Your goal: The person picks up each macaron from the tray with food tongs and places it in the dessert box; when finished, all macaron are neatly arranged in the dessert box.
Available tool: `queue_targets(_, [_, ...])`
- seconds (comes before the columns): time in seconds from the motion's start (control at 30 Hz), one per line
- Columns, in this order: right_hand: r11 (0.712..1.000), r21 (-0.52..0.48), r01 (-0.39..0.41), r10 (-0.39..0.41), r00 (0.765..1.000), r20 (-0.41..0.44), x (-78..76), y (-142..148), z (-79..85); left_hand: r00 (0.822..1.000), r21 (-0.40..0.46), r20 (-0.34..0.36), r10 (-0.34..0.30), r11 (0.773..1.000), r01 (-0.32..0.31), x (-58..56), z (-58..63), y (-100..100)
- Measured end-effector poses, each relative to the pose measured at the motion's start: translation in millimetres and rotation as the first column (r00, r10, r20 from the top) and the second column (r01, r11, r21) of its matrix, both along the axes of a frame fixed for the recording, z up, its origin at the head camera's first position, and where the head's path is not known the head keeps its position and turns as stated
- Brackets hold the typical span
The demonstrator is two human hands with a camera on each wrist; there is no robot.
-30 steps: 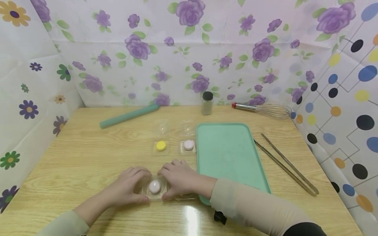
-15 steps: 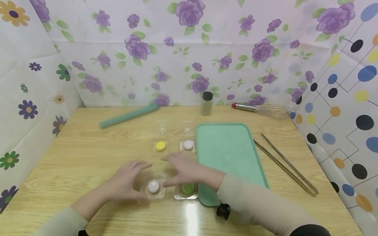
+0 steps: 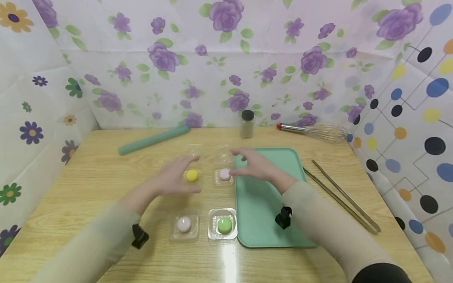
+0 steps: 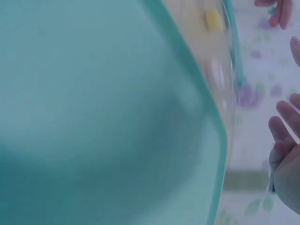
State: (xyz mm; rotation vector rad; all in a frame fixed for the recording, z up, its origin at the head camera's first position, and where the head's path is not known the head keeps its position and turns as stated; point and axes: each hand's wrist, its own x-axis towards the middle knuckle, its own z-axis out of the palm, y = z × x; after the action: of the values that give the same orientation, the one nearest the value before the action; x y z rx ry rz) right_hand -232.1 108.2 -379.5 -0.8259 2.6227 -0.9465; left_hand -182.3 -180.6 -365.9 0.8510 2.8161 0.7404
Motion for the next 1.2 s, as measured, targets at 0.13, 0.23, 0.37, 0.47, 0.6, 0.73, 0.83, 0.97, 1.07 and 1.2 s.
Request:
queue_targets(0.13, [1.0,0.002,0.03,-0.03,0.998,0.049,-17.1,14.3,-0.2,1.0,-0.047,0.024,0.01,0.999,-0.009,-26.1,4.6,14.2])
queue_targets(0.23, [0.999,0.0,0.047,-0.047,0.997,0.064,-27.9,22.3,-0.8,0.999,-0.075,0.031,0.034,0.997,-0.032,-43.4,3.3,22.1])
queue_targets(0.37, [0.997,0.031,0.07,-0.072,0.996,0.06,-39.8,24.2,-3.6,0.996,-0.102,0.057,0.068,0.993,-0.062,-59.8,-0.2,26.5])
queue_targets(0.47, [0.996,0.06,0.063,-0.066,0.997,0.051,-46.0,20.3,-6.3,0.993,-0.13,0.078,0.092,0.988,-0.081,-67.1,-2.8,26.9])
queue_targets(0.6, [0.995,0.083,0.063,-0.068,0.996,0.053,-51.3,13.7,-10.2,0.989,-0.147,0.088,0.118,0.984,-0.105,-75.3,-6.5,27.9])
queue_targets(0.73, [0.991,0.099,0.085,-0.091,0.994,0.065,-56.1,10.1,-15.4,0.985,-0.139,0.112,0.135,0.983,-0.119,-81.3,-9.6,31.6])
queue_targets(0.83, [0.989,0.106,0.099,-0.106,0.992,0.068,-59.8,7.8,-20.3,0.979,-0.135,0.135,0.152,0.982,-0.134,-84.2,-13.2,35.9])
queue_targets(0.97, [0.989,0.106,0.101,-0.109,0.991,0.074,-62.6,3.6,-26.1,0.966,-0.148,0.171,0.193,0.974,-0.169,-86.0,-17.8,43.9])
queue_targets(1.07, [0.991,0.1,0.091,-0.1,0.991,0.087,-63.3,0.4,-29.1,0.962,-0.175,0.182,0.205,0.969,-0.173,-87.0,-20.3,48.8])
queue_targets(1.2, [0.991,0.096,0.089,-0.099,0.99,0.103,-63.5,-2.6,-29.8,0.969,-0.207,0.166,0.182,0.968,-0.146,-88.5,-23.4,53.1])
